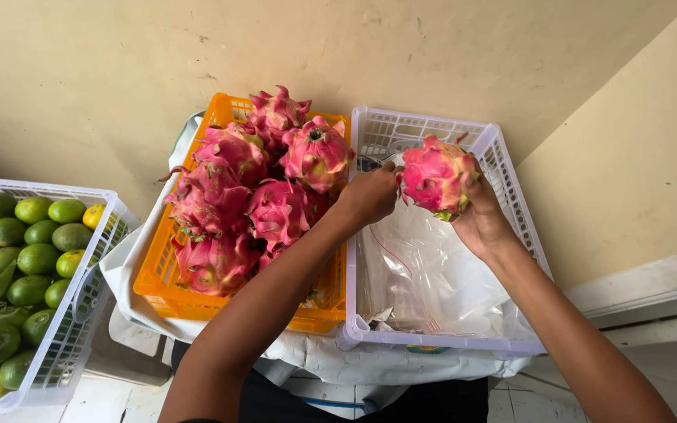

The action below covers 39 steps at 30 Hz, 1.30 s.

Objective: Picking dragon fruits from a crate, placing them into a plastic zip-lock bag, and sealing the bag.

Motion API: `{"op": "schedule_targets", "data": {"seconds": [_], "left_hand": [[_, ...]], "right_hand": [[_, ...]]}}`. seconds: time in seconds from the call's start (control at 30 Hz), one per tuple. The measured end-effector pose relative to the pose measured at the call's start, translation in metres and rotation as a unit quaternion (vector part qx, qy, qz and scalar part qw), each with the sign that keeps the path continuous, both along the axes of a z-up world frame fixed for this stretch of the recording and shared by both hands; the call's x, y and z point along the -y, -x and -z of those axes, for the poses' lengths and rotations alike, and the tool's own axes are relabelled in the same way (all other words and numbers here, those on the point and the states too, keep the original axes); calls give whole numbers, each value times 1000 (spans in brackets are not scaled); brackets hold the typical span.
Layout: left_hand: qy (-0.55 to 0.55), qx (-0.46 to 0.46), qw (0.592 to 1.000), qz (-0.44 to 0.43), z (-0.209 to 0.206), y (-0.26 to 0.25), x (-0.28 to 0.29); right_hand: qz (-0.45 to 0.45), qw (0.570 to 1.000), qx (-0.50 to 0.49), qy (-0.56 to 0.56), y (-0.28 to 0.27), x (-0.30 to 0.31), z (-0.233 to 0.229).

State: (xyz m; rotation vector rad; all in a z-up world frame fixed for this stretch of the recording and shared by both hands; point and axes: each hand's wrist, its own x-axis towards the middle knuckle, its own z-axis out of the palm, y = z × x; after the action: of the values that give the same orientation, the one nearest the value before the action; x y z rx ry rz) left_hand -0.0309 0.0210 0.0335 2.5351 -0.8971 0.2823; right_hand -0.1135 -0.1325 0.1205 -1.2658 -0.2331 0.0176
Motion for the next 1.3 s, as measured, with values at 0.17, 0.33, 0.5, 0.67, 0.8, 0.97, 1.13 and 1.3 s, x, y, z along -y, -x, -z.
{"op": "schedule_targets", "data": {"seconds": [0.17,0.33,0.5,0.67,0.8,0.97,1.13,1.3], "left_hand": [[-5,-25,1000,-14,17,-13,4],[-34,53,998,-22,35,-22,-2],[-37,46,998,-11,54,-34,21],[-28,41,999,-13,101,-82,50],[-29,38,999,-25,105,-86,34],[144,119,981,-51,97,-58,15],[152,94,984,-21,107,-36,3],[161,68,984,11,101,-7,-21]], "right_hand": [[1,999,33,25,-1,-19,-16],[-20,991,100,87,-18,-55,-28],[-59,968,196,149,-29,-108,-27],[0,845,324,425,-17,-157,-43],[-27,830,334,446,-21,-183,-40],[-55,863,278,419,-24,-195,-35],[-47,875,271,399,-31,-192,-20],[-34,882,282,377,-22,-181,-13]]}}
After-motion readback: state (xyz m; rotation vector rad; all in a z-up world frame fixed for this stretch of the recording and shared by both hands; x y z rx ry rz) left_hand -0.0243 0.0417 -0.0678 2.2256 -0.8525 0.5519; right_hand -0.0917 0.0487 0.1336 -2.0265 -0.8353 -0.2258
